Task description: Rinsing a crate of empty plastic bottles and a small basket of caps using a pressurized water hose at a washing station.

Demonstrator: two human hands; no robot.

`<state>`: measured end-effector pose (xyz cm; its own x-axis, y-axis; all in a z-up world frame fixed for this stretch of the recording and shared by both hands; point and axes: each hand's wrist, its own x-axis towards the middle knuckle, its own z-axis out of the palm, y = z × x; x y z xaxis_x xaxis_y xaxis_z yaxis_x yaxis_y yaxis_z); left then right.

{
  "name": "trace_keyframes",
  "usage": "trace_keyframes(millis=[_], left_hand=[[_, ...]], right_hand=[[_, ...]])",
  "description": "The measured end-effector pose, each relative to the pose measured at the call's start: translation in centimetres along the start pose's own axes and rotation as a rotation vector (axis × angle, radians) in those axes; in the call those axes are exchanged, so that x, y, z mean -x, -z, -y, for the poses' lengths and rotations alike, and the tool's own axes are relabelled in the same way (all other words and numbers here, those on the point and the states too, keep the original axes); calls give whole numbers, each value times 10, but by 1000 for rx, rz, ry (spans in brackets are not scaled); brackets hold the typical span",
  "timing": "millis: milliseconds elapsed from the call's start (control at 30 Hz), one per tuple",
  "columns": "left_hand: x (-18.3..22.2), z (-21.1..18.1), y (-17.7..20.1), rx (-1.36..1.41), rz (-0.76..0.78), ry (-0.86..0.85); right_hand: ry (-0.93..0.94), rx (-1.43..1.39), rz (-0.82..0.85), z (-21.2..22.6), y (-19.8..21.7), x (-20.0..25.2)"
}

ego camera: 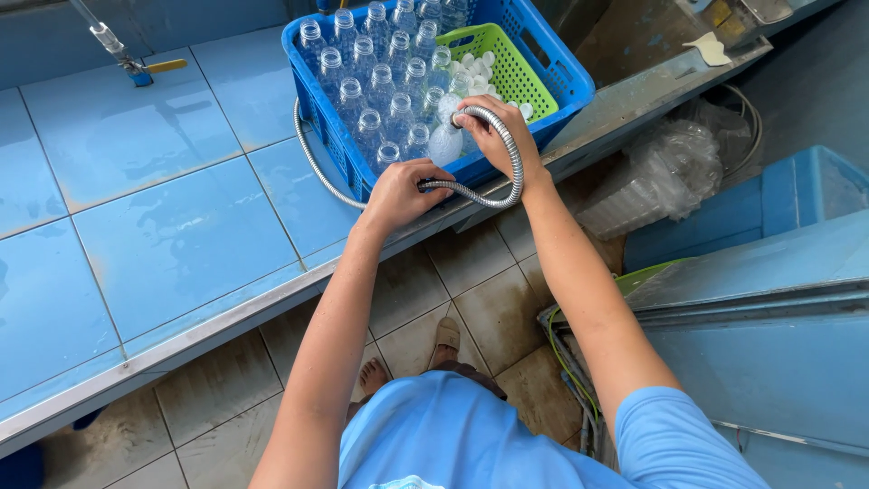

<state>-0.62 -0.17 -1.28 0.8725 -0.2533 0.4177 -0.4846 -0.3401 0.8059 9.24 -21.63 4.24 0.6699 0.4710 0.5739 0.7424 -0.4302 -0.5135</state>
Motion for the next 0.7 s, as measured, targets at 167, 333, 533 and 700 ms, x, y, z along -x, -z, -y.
trace_keyframes(millis=[167,333,533,700], left_hand=[[-1,2,-2,13,-13,10],[0,2,-3,21,-14,5],[-1,5,-4,2,-24,-25],[5,2,0,45,-37,-50]], right_hand=[[15,44,-118,16,24,-4],[82,58,-178,48,28,-17],[146,5,-113,59,-6,-25],[141,-42,21,62,-12,-26]])
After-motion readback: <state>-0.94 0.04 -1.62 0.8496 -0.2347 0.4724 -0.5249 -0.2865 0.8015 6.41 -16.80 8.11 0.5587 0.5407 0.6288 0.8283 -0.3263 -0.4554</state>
